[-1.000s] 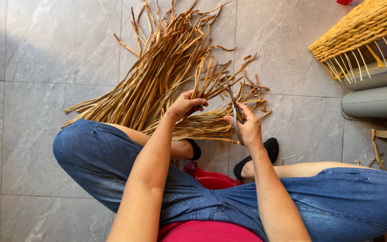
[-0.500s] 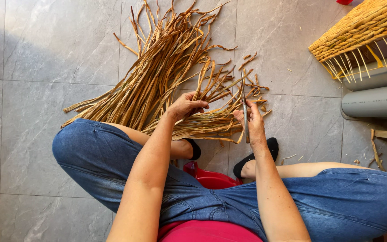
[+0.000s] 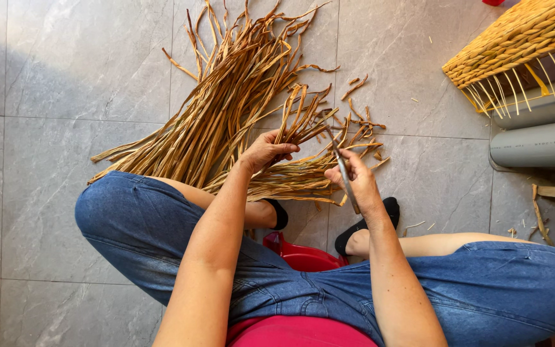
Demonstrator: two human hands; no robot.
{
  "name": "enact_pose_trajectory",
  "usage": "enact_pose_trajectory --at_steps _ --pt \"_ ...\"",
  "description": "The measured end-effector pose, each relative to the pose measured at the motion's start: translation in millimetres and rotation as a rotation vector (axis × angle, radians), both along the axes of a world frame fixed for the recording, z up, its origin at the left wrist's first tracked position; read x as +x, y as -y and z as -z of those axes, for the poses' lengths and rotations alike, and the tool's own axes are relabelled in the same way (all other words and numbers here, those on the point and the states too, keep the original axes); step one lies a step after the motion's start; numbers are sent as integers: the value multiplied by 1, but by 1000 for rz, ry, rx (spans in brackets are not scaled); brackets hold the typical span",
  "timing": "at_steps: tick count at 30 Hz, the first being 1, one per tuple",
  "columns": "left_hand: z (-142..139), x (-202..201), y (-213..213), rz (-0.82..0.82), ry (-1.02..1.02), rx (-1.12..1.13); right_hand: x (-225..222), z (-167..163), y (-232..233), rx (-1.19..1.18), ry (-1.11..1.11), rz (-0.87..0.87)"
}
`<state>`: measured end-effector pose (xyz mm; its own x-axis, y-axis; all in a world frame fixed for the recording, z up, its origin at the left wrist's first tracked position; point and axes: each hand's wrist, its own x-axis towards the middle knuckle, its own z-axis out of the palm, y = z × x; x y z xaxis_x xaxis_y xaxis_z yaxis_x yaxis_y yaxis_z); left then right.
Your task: The person sits on a low stool on the floor and trims the root ends off a large bundle of dried plant fibers using scissors, cutting piece by piece and letting trimmed-off ends fall aside while working through the bundle.
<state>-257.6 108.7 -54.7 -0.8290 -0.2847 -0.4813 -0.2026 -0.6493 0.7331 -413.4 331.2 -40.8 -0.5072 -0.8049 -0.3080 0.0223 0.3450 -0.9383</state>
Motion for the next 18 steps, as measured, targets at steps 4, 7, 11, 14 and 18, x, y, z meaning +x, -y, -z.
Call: enact_pose_trajectory --at_steps 4,7,11,14,18 --pt "-1 2 0 24 -21 -30 3 3 0 249 -24 -28" --pt "-2 2 0 24 -2 10 1 3 3 309 -84 -17" --pt "-1 0 0 79 -19 55 -1 5 5 188 -21 -31" --pt "0 0 -3 128 -13 59 -1 5 6 202 -82 -45" --pt "0 1 -3 184 52 0 2 5 8 194 -86 -13"
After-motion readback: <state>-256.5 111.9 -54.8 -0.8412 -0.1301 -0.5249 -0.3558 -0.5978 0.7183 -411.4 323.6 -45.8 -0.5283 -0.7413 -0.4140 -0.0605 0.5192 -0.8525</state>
